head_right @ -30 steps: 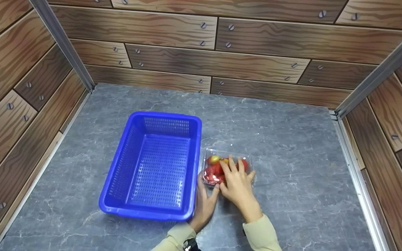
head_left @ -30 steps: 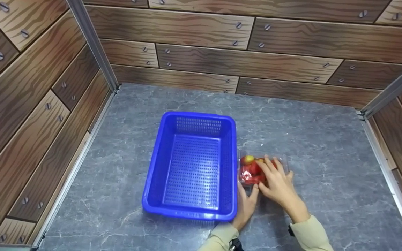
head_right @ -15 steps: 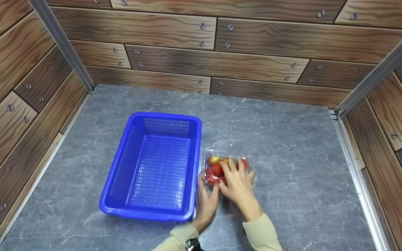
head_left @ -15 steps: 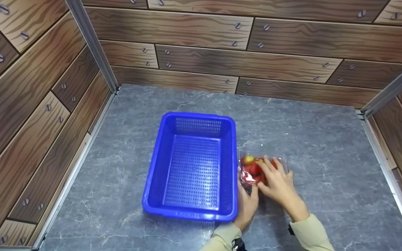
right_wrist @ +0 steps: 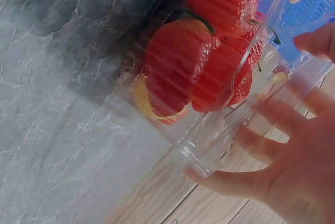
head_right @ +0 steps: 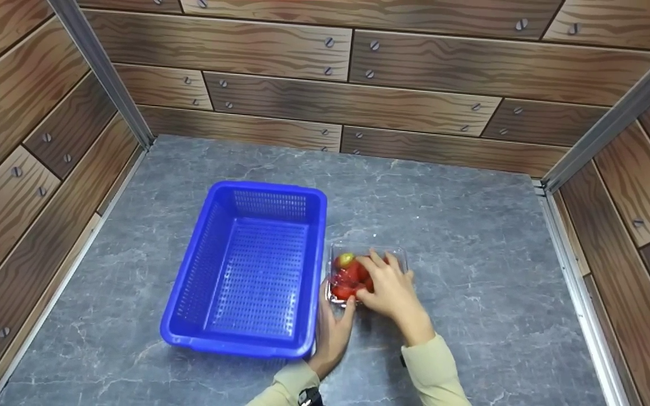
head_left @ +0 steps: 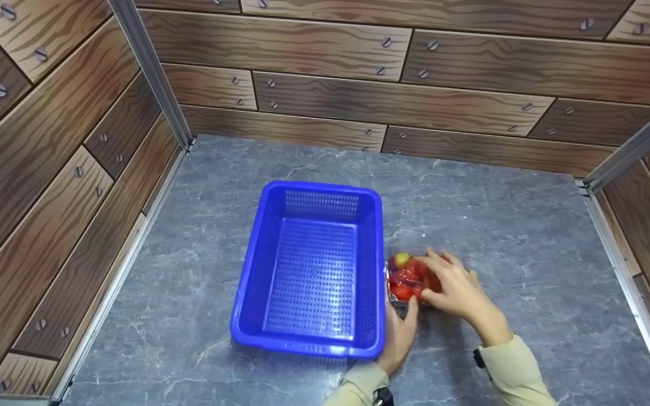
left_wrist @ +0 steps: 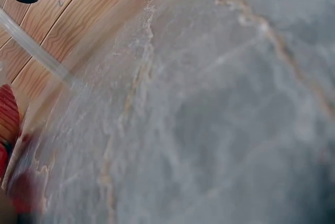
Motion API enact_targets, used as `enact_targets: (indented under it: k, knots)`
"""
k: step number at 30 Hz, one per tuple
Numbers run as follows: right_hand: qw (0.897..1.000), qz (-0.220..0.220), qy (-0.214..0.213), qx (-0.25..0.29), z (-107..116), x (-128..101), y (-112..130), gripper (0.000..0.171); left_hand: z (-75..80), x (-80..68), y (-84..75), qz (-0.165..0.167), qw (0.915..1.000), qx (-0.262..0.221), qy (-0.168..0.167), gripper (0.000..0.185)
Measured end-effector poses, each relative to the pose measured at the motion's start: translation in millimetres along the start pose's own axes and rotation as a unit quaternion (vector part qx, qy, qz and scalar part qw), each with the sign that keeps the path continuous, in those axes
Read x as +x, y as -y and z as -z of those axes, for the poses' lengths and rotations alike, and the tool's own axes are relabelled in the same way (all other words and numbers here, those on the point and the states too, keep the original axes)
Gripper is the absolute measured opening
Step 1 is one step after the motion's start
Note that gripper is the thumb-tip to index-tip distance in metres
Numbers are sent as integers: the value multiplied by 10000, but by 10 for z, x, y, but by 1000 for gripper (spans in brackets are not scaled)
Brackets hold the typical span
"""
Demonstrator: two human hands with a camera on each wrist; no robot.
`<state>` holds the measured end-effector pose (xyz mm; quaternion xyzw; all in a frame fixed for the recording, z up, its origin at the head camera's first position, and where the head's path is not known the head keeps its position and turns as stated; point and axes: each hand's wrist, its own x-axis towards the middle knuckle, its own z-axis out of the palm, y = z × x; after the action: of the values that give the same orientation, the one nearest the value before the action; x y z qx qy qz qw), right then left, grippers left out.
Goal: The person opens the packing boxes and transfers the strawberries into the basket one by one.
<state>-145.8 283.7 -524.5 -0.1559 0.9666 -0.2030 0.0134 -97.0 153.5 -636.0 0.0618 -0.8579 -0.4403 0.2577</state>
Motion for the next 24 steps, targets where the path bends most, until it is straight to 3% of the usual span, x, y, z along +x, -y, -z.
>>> enact_targets:
  k: [5,15,19,24]
  knots:
    - [9999,54,111,-12,33,14,-7,65,-26,-10,17,-178,9997,-108,-97,86]
    - [9998,166,128,63,98,22,-21,61,-57,-43,11,-200,9990,-389,-78,84]
    - [9996,129,-100,-249,13,0,-26,70,-39,-44,8,-157,9995,-209,-174,86]
    - [9948,287,-673,-713,-132,-40,-72,83,-30,-36,2,-63,9997,-182,-172,86]
